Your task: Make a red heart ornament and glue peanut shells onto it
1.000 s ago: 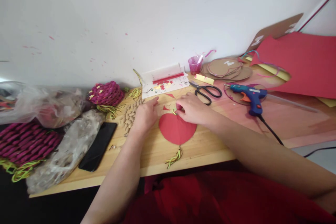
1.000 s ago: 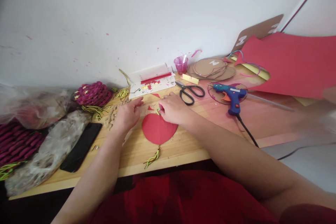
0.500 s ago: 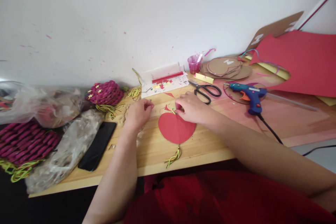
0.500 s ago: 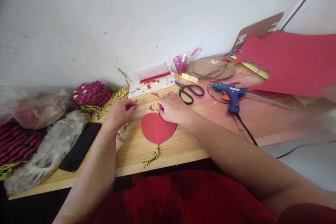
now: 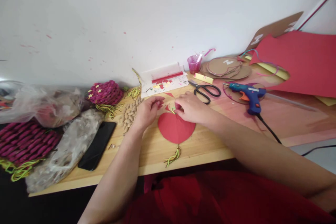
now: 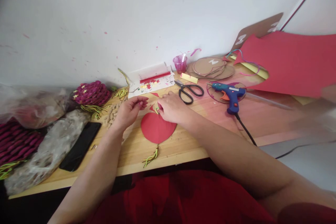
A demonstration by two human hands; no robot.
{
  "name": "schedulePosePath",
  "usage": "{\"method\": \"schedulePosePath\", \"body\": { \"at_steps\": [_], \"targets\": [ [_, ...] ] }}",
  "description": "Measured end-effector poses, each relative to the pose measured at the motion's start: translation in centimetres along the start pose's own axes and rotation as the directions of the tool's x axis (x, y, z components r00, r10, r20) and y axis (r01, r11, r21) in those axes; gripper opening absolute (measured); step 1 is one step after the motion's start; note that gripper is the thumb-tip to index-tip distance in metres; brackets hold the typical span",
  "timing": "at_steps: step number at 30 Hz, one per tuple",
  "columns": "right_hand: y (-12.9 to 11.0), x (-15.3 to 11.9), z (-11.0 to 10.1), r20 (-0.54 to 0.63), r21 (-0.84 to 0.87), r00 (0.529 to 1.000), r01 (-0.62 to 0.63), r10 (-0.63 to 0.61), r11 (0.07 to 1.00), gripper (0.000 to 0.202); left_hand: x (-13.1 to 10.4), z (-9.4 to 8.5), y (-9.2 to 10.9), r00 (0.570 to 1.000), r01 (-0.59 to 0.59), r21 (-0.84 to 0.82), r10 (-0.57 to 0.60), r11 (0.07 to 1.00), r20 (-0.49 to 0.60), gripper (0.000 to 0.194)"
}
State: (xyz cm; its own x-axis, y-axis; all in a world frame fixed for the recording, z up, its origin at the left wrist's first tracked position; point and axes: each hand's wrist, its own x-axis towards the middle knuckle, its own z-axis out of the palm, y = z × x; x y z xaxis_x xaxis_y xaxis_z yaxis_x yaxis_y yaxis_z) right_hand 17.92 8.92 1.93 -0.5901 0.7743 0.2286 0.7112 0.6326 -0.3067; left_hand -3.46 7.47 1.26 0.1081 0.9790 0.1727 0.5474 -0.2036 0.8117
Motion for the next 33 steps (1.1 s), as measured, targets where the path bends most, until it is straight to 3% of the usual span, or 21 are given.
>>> {"method": "schedulePosePath", "body": {
  "at_steps": [4, 7, 9, 12, 15, 24, 28, 33],
  "targets": [
    [0.0, 0.0, 0.0, 0.006, -0.020, 1.000, 0.012, -0.012, 1.000, 0.013, 0.8, -0.8, 0.8, 0.997, -0.065, 0.254, 0.076, 0.965, -0.032, 0.027],
    [-0.1, 0.0, -0.3, 0.017, -0.033, 0.999, 0.027, -0.027, 0.999, 0.014, 2.6, -0.5, 1.6, 0.978, -0.204, 0.480, 0.195, 0.853, 0.070, 0.031],
    [-0.1, 0.0, -0.5, 0.030, -0.036, 0.999, 0.034, -0.033, 0.999, 0.013, 4.2, 0.2, 1.5, 0.948, -0.317, 0.546, 0.248, 0.775, 0.197, 0.037],
    [-0.1, 0.1, -0.6, 0.043, -0.040, 0.998, 0.040, -0.039, 0.998, 0.012, 6.1, 1.7, 0.8, 0.920, -0.386, 0.540, 0.269, 0.748, 0.284, 0.036],
    [0.0, 0.2, -0.4, 0.044, -0.044, 0.998, 0.037, -0.035, 0.998, 0.014, 6.3, 2.3, 0.2, 0.891, -0.440, 0.519, 0.286, 0.733, 0.351, 0.032],
    [0.0, 0.2, -0.4, 0.041, -0.034, 0.998, 0.041, -0.040, 0.999, 0.014, 1.7, -0.8, 1.8, 0.882, -0.427, 0.493, 0.227, 0.758, 0.414, 0.040],
    [0.0, 0.1, -0.5, 0.045, -0.012, 0.999, 0.024, -0.023, 1.000, 0.011, 1.3, -1.1, 1.7, 0.879, -0.433, 0.488, 0.235, 0.758, 0.415, 0.041],
    [0.1, 0.1, -0.4, 0.047, -0.019, 0.999, 0.020, -0.019, 1.000, 0.014, 1.6, -1.4, 1.4, 0.831, -0.506, 0.443, 0.281, 0.740, 0.479, 0.045]
  ]
}}
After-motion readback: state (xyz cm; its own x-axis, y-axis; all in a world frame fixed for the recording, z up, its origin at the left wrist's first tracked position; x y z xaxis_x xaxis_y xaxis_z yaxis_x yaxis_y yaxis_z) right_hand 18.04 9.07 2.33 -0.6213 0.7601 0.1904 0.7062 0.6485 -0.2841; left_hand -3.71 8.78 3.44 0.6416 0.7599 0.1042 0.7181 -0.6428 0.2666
